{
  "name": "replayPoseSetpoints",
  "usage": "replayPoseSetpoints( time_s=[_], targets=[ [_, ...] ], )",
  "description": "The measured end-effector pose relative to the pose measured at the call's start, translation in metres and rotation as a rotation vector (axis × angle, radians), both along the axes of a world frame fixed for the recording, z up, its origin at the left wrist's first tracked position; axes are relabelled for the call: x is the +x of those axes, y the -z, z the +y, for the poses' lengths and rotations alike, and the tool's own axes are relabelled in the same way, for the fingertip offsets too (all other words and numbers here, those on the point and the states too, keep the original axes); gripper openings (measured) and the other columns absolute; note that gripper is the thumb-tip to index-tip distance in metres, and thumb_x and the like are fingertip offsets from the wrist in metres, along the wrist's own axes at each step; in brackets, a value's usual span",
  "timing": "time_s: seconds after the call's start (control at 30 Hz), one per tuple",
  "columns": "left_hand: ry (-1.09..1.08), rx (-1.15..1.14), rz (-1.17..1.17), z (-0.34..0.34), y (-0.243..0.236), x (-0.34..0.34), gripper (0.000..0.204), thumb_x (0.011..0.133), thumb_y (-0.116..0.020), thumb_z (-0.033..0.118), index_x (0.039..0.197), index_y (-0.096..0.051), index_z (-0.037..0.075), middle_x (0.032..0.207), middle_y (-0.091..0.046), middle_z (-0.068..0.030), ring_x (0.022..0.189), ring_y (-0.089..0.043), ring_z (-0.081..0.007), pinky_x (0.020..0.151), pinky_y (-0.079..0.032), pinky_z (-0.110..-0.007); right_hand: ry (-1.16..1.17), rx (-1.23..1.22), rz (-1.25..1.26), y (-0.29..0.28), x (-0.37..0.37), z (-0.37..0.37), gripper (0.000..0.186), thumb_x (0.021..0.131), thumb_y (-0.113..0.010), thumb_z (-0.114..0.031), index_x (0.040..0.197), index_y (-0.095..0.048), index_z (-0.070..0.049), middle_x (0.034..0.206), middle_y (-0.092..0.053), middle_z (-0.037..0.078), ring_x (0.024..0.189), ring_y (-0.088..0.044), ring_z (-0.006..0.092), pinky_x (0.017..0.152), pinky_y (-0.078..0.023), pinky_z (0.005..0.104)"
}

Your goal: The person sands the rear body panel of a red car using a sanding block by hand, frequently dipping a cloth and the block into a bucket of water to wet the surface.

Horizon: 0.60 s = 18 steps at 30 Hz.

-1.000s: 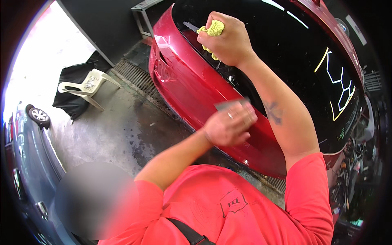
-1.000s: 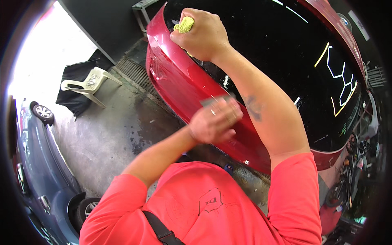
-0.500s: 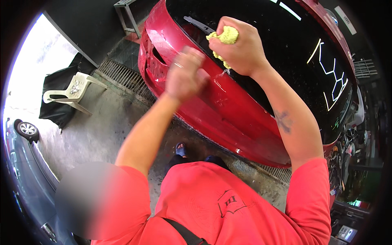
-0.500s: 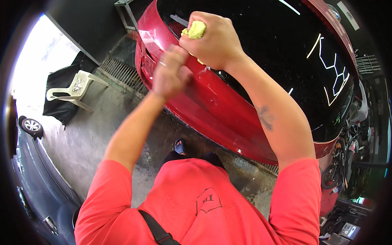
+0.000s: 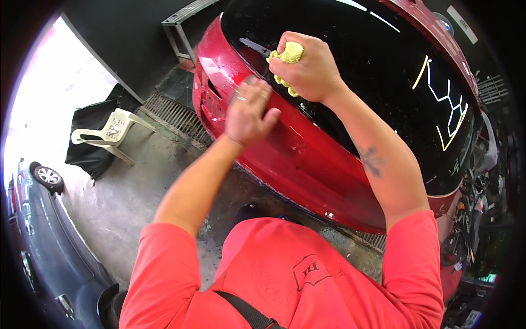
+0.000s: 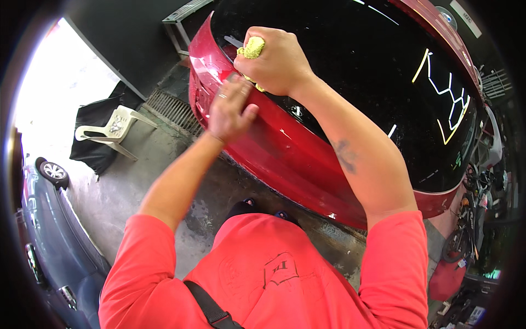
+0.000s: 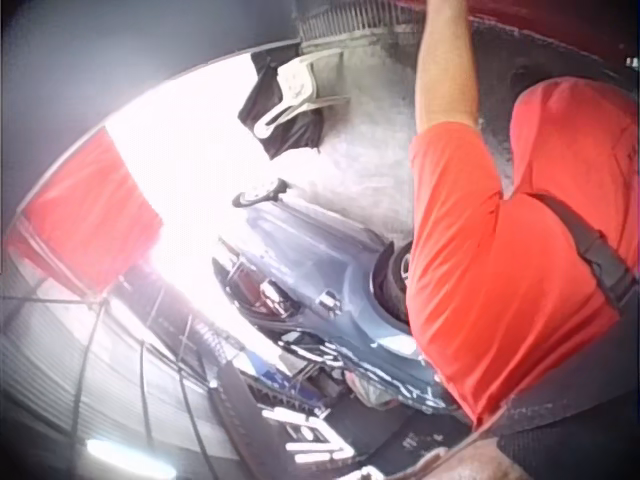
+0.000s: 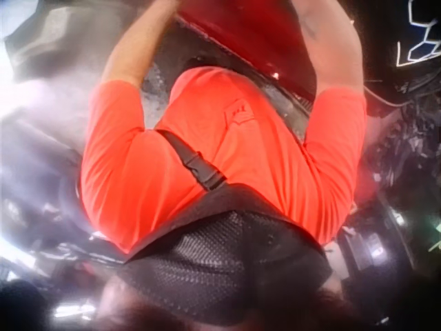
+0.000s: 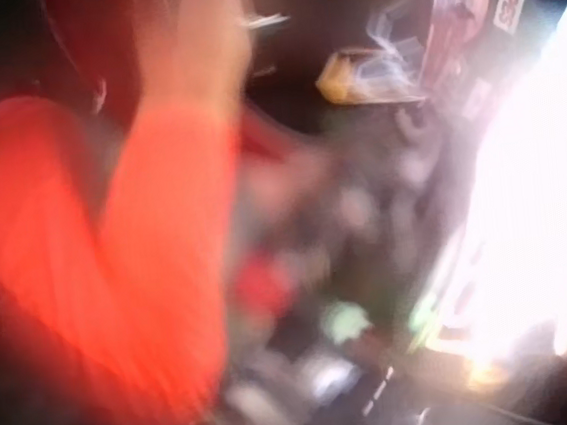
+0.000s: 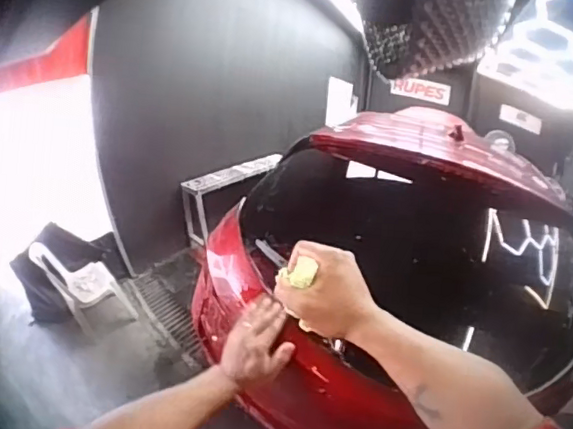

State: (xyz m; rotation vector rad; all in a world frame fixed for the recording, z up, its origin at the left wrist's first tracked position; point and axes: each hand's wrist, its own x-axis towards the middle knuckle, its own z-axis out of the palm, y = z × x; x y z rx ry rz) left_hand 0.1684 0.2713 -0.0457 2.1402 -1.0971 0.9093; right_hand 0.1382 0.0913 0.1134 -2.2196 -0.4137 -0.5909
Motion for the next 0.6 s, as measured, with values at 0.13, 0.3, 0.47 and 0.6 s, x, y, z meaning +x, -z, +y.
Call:
replayPoseSetpoints(
  time_s=[0.13, 0.3, 0.47, 0.6],
  targets=[
    [0.390, -0.051, 0.176, -0.044, 0.013, -0.124, 0.064, 0.091, -0.079, 0.031, 0.144, -0.069, -0.003, 0.148, -0.069, -0.0232, 0.147, -0.061, -0.0407, 0.130, -0.039, -0.060, 0.038, -0.007, -0.004, 0.001, 0.026, 0.029, 0.026, 0.084, -0.084, -0.025, 0.085, -0.069, -0.004, 0.072, -0.071, 0.013, 0.066, -0.072, 0.0236, 0.068, -0.058, 0.0373],
    [0.079, -0.064, 0.162, 0.014, 0.020, 0.010, 0.058, 0.097, -0.074, 0.027, 0.145, -0.067, -0.003, 0.154, -0.065, -0.0244, 0.150, -0.056, -0.0432, 0.130, -0.039, -0.057, 0.022, 0.166, 0.066, -0.003, 0.043, 0.032, 0.047, 0.081, -0.085, -0.024, 0.125, -0.072, -0.010, 0.096, -0.078, 0.016, 0.084, -0.080, 0.0341, 0.079, -0.062, 0.0418],
    [0.193, 0.014, 0.143, 0.046, 0.043, 0.030, 0.066, 0.099, -0.073, 0.020, 0.158, -0.056, -0.005, 0.165, -0.054, -0.0265, 0.159, -0.045, -0.0456, 0.133, -0.035, -0.056, -0.002, -0.523, -0.346, 0.032, 0.007, 0.005, 0.044, 0.086, -0.083, -0.013, 0.130, -0.078, -0.016, 0.138, -0.073, 0.015, 0.134, -0.068, 0.0368, 0.109, -0.058, 0.0493],
    [0.366, 0.083, 0.137, 0.063, 0.072, 0.061, 0.070, 0.099, -0.075, 0.018, 0.163, -0.052, -0.001, 0.171, -0.049, -0.0223, 0.163, -0.040, -0.0435, 0.133, -0.034, -0.055, -0.100, -0.901, -0.136, 0.081, -0.064, 0.000, 0.046, 0.083, -0.091, -0.027, 0.127, -0.080, -0.018, 0.147, -0.069, 0.013, 0.144, -0.061, 0.0418, 0.118, -0.050, 0.0593]
  ],
)
